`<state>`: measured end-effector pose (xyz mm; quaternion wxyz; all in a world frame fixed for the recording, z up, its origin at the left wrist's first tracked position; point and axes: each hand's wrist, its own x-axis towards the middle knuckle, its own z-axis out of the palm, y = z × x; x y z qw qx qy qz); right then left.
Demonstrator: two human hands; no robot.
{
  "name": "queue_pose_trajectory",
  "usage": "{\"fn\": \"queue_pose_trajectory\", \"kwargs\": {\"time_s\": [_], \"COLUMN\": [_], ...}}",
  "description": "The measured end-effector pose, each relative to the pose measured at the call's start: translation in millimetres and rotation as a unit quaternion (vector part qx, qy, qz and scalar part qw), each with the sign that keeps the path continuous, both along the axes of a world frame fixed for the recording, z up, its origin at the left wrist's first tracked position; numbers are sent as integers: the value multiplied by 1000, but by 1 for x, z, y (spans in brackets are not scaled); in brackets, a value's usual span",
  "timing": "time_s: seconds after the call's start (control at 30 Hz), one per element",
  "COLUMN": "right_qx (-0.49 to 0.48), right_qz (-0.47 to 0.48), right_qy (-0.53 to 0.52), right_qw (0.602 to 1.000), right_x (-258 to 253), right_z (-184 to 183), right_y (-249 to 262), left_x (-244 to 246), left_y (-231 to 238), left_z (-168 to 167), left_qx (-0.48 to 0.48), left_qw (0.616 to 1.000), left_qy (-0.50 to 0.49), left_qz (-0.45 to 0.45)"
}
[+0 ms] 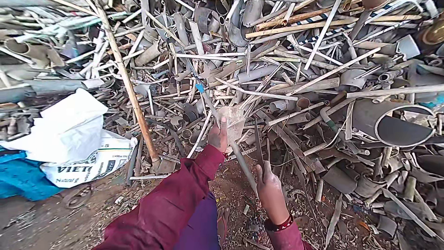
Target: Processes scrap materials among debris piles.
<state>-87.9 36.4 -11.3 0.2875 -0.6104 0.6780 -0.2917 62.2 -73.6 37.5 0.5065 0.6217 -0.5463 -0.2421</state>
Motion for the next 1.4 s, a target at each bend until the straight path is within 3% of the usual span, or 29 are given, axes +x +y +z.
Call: {"fn": "queue_pose_trajectory", "kwargs": {"time_s": [0.07, 0.17, 0.27, 0.37, 0.43, 0.6, 0.7, 0.83, 0.93, 1.0, 1.1, 1.27, 1.4], "right_qx": [-22, 50, 53, -17, -19, 0, 28, 33, 50, 54, 17, 89, 80], "right_qz": [47, 104, 75, 21, 73, 47, 104, 55, 117, 105, 38, 136, 96], "right_qy": [-79, -111, -70, -95, -134, -9, -68, -81, -159, -197, -157, -143, -112], "right_qw": [996, 987, 993, 995, 988, 999, 992, 995, 979, 973, 987, 976, 986], "right_x": [-12, -19, -16, -11, -13, 4, 3, -3, -3, -8, -12, -12, -31], "right_z": [-4, -3, -3, -8, -11, 0, -8, -4, -12, -12, -9, -7, -10], "right_y": [-2, -6, -7, -6, -6, 0, -3, -4, -5, -6, -7, -6, -12], "left_x": [1, 2, 3, 5, 5, 0, 3, -1, 0, 0, -3, -3, -1], "left_y": [-1, 0, 1, 1, 2, 3, 2, 4, 4, 4, 6, 1, -1], "left_z": [-1, 2, 3, 1, 4, 2, 0, 3, 1, 1, 2, -3, -1], "left_qx": [6, 23, 24, 13, 30, 11, 1, 18, 6, 4, 26, 34, 31], "left_qw": [1000, 999, 999, 999, 998, 998, 997, 996, 996, 995, 994, 999, 999], "left_qy": [-21, -37, -48, -49, -57, -61, -71, -84, -87, -96, -105, -38, -28], "left_qz": [2, 8, 4, 6, 7, 4, 9, 1, 2, -6, -23, -7, 8]}}
